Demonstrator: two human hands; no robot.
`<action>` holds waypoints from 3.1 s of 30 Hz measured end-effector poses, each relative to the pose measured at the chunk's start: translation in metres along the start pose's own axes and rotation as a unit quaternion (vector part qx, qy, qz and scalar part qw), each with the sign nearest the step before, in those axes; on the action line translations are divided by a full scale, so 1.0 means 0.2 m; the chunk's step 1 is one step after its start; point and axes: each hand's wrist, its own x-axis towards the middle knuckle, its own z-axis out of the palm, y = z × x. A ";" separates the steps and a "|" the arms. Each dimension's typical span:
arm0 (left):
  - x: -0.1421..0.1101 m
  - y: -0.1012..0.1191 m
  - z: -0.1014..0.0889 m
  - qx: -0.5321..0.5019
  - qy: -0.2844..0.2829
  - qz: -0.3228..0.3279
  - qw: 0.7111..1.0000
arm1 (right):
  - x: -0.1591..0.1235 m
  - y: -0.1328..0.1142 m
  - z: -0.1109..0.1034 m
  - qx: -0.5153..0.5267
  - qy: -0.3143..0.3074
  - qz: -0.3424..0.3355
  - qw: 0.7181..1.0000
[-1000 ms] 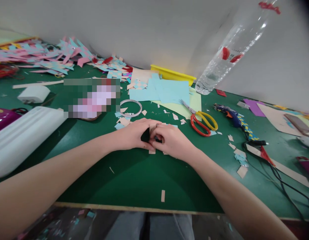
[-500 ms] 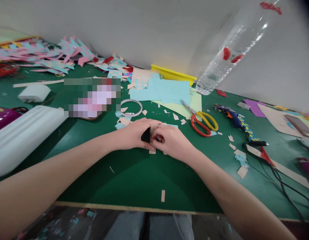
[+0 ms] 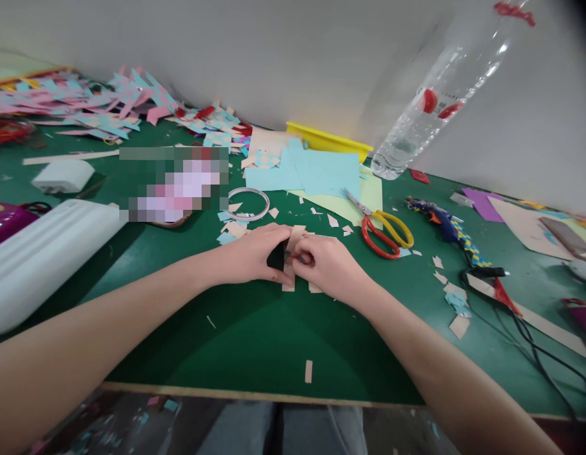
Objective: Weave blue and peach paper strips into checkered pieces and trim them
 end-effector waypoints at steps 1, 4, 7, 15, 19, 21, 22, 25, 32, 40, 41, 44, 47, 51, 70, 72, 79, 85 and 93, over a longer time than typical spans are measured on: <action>0.00 0.00 0.00 0.005 -0.004 -0.006 1.000 | 0.00 0.00 0.00 -0.008 0.003 -0.002 1.000; 0.00 0.00 0.00 0.017 -0.014 -0.014 1.000 | 0.00 0.00 -0.01 -0.033 0.008 -0.008 0.999; 0.00 0.00 0.00 0.027 -0.014 -0.017 0.999 | 0.00 0.00 -0.02 -0.056 0.009 -0.005 0.998; -0.01 0.00 0.00 0.026 -0.017 -0.028 0.999 | -0.01 0.03 -0.03 -0.097 0.033 -0.032 0.994; -0.01 0.00 0.00 0.011 -0.013 -0.025 1.000 | -0.02 0.04 -0.07 -0.064 0.057 -0.050 0.995; -0.01 0.00 0.00 0.008 -0.015 -0.024 1.000 | -0.03 0.06 -0.11 -0.053 0.089 -0.047 0.994; -0.01 -0.01 0.01 0.008 -0.018 -0.027 0.999 | -0.03 0.09 -0.13 -0.051 0.104 -0.038 0.992; -0.02 -0.02 0.01 0.004 -0.018 -0.030 0.999 | -0.03 0.20 -0.17 -0.077 0.163 0.015 0.983; -0.06 0.05 -0.06 0.014 -0.057 -0.021 0.998 | -0.03 0.46 -0.19 -0.233 0.234 0.030 0.944; -0.06 0.01 -0.08 0.100 0.004 0.068 0.993 | -0.03 0.33 -0.13 -0.136 0.254 -0.033 0.957; -0.06 0.00 -0.08 0.130 0.014 0.084 0.988 | -0.03 0.29 -0.12 -0.112 0.235 -0.044 0.965; -0.05 -0.05 -0.07 0.206 0.036 0.117 0.971 | -0.03 0.22 -0.06 -0.072 0.175 -0.091 0.978; -0.05 -0.08 -0.08 0.252 0.044 0.147 0.955 | -0.03 0.20 -0.01 -0.080 0.095 -0.126 0.984; -0.05 -0.09 -0.08 0.283 0.046 0.178 0.941 | -0.01 0.21 0.02 -0.086 0.034 -0.131 0.987; -0.04 -0.08 -0.05 0.262 0.027 0.208 0.942 | 0.00 0.22 0.04 -0.081 0.048 -0.146 0.985; -0.04 -0.09 -0.06 0.247 0.004 0.207 0.946 | 0.00 0.22 0.03 -0.078 0.046 -0.145 0.985; -0.05 -0.06 -0.07 0.227 -0.027 0.196 0.953 | 0.00 0.21 0.02 -0.067 0.044 -0.144 0.986; -0.06 0.03 -0.05 0.172 -0.063 0.202 0.962 | 0.00 0.21 0.03 -0.079 0.040 -0.140 0.986; -0.06 0.02 -0.04 0.178 0.014 0.175 0.968 | 0.00 0.21 0.02 -0.077 0.039 -0.139 0.987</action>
